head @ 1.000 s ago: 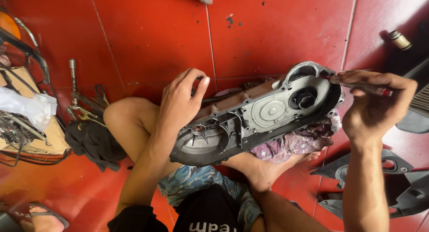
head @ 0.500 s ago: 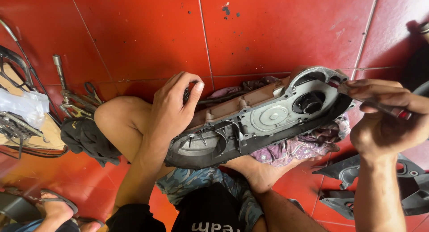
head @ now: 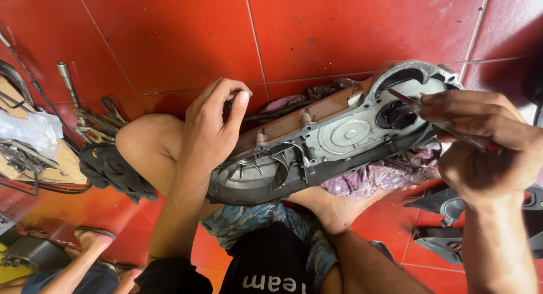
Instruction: Cleaning the interior of a motorcycle engine casing by scraping off residue with a tool and wiping it with a cloth.
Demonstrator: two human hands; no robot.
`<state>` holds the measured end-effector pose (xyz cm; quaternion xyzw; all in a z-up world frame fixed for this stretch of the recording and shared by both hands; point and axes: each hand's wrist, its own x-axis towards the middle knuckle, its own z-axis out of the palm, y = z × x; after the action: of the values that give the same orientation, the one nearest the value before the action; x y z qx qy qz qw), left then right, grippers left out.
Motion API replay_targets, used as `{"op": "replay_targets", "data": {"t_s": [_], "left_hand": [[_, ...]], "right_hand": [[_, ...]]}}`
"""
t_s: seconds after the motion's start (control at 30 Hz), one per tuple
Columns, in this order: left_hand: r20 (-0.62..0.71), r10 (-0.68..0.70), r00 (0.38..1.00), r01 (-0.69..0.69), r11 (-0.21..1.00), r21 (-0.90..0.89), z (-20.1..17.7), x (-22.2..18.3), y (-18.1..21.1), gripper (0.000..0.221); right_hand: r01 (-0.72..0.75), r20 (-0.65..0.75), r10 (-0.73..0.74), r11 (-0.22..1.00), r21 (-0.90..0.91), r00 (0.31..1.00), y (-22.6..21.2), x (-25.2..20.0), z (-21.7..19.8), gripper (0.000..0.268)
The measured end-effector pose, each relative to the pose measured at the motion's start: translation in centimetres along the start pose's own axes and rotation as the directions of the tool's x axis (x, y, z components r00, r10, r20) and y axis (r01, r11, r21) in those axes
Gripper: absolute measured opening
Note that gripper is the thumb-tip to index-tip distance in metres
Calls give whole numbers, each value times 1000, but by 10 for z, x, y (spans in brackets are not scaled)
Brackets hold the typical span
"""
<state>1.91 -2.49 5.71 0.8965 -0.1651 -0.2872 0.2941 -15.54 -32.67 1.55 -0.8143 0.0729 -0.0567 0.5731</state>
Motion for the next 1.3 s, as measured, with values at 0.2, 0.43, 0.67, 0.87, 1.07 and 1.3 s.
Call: {"op": "replay_targets", "data": {"t_s": [0.2, 0.43, 0.67, 0.87, 1.07, 1.3], "left_hand": [[17, -13, 1000, 14, 999, -30, 1, 1, 0, 11], [36, -11, 999, 14, 997, -75, 2, 4, 0, 12], [60, -49, 997, 53, 996, -67, 1, 4, -1, 12], [52, -48, 997, 51, 997, -58, 1, 4, -1, 13], [54, -42, 998, 45, 997, -61, 0, 4, -1, 10], [62, -31, 998, 35, 998, -58, 0, 5, -1, 9]], "right_hand": [[-85, 121, 89, 996, -36, 989, -1, 16, -2, 32], [-64, 124, 75, 994, -92, 989, -5, 20, -2, 31], [-3, 144, 25, 988, -155, 989, -15, 8, 5, 23], [-52, 143, 73, 988, -147, 987, -14, 5, 3, 25], [-22, 36, 22, 1000, -19, 999, 9, -10, 2, 39], [-25, -40, 27, 998, 56, 999, 33, -37, -6, 29]]}}
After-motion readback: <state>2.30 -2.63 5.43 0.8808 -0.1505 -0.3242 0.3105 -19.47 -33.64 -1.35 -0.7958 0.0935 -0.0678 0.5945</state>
